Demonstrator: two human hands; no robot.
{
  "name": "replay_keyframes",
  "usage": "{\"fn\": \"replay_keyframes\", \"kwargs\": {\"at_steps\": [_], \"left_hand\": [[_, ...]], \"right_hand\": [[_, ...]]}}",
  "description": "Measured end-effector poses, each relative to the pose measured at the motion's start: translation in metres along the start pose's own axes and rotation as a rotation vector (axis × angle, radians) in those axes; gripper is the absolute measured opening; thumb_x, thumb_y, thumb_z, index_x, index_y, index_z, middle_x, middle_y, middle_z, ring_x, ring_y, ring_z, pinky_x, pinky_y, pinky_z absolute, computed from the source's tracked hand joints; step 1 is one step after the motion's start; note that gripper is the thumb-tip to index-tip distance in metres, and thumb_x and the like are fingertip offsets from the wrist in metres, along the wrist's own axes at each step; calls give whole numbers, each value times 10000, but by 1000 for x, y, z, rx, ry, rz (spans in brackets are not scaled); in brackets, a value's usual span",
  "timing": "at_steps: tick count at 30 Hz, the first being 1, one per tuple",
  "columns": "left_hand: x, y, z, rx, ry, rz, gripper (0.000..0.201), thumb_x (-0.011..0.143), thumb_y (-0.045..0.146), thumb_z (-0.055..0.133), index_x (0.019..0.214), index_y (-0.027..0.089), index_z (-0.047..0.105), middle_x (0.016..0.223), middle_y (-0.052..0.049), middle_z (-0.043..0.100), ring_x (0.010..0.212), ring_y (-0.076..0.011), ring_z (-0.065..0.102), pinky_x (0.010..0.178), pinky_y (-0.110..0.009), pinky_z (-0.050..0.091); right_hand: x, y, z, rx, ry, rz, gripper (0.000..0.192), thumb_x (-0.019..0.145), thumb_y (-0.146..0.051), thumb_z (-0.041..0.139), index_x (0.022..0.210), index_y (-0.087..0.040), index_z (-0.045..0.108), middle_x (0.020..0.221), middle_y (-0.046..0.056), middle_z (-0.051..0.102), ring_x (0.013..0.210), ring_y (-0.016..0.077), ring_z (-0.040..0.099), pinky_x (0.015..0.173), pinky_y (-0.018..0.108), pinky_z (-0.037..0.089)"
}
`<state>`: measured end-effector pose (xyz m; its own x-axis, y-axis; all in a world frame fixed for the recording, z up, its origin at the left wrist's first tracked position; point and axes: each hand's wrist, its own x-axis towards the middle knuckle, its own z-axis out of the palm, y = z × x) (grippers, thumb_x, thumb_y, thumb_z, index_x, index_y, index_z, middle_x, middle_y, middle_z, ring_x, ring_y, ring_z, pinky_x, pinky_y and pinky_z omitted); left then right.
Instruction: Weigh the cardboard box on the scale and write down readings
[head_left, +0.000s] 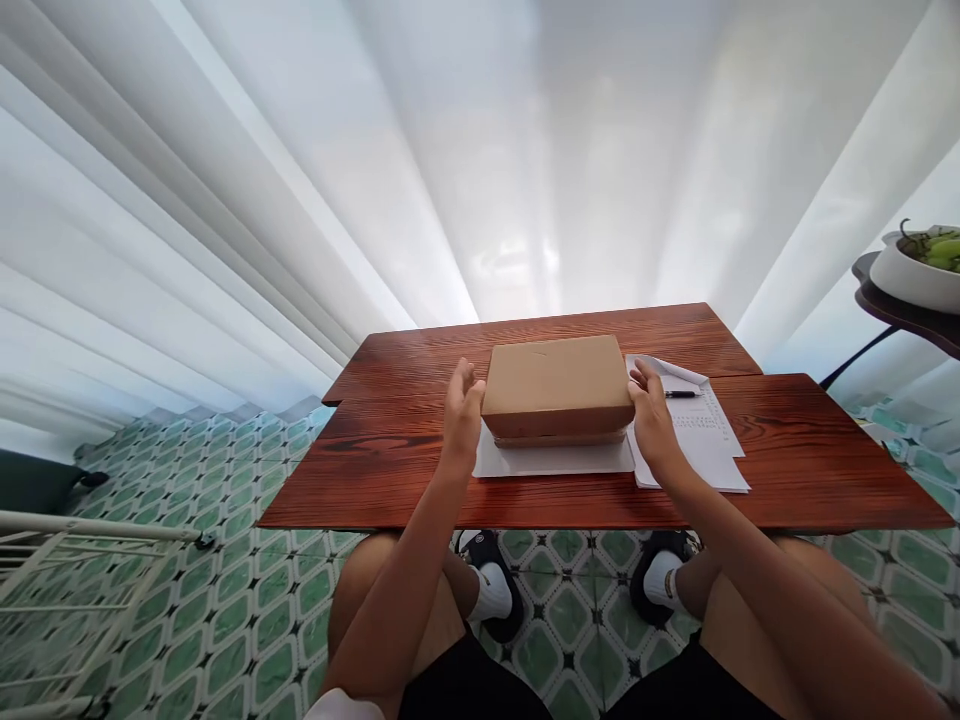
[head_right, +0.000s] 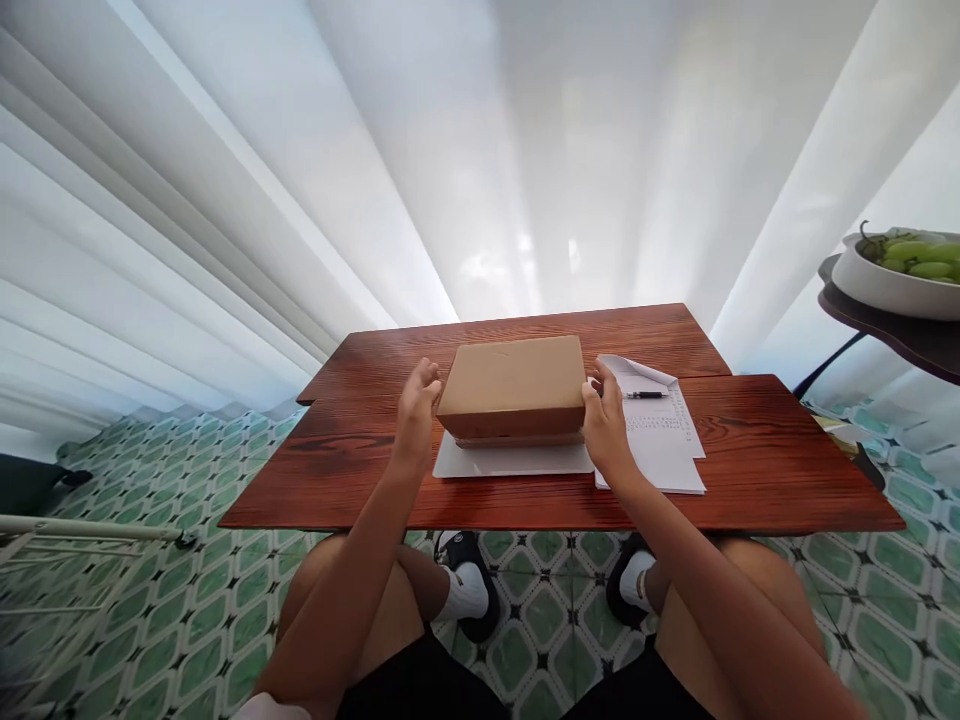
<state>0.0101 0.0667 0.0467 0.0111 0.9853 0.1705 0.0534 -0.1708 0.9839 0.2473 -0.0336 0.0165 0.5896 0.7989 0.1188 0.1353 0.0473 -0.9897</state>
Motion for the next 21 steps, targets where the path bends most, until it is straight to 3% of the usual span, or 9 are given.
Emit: {"fn": "replay_keyframes", "kwargs": {"at_steps": [2, 5, 10, 16, 21], "left_hand": [[-4, -2, 1, -2, -67, -77, 668, 925, 384, 525, 1530, 143, 378, 1600, -121, 377, 1483, -242, 354, 1215, -363, 309], [-12, -2, 2, 37, -123, -74, 636, 938, 429, 531, 1507, 162, 428, 1596, -92, 394, 1493, -255, 331, 1231, -382, 278], [-22, 1, 5, 2, -200, -79, 624, 951, 483, 532, 1502, 203, 441, 1558, -89, 451, 1453, -279, 397, 1177, -392, 369], [-21, -1, 10, -78, -167, -86, 611, 937, 438, 561, 1487, 197, 449, 1524, -74, 494, 1419, -247, 445, 1175, -356, 373], [-18, -3, 9, -58, -143, -89, 619, 951, 415, 543, 1520, 210, 411, 1584, -55, 415, 1458, -237, 390, 1191, -351, 353]], "right_hand": [[-1, -2, 1, -1, -10, -3, 552, 974, -493, 424, 1466, -248, 476, 1513, 104, 474, 1421, 280, 407, 1205, 491, 302], [-4, -4, 1, -32, -32, -29, 518, 984, -505, 398, 1410, -245, 537, 1497, 84, 506, 1428, 284, 397, 1205, 485, 295], [-8, 0, 3, -76, -36, -92, 510, 1010, -527, 368, 1390, -245, 559, 1450, 90, 552, 1394, 285, 430, 1199, 489, 285], [-10, 2, 4, -157, -55, -179, 551, 1018, -551, 357, 1436, -243, 542, 1501, 95, 510, 1402, 290, 429, 1197, 492, 294], [-11, -1, 4, -151, -67, -179, 585, 1030, -580, 328, 1464, -241, 525, 1500, 95, 510, 1417, 298, 412, 1208, 495, 274]]}}
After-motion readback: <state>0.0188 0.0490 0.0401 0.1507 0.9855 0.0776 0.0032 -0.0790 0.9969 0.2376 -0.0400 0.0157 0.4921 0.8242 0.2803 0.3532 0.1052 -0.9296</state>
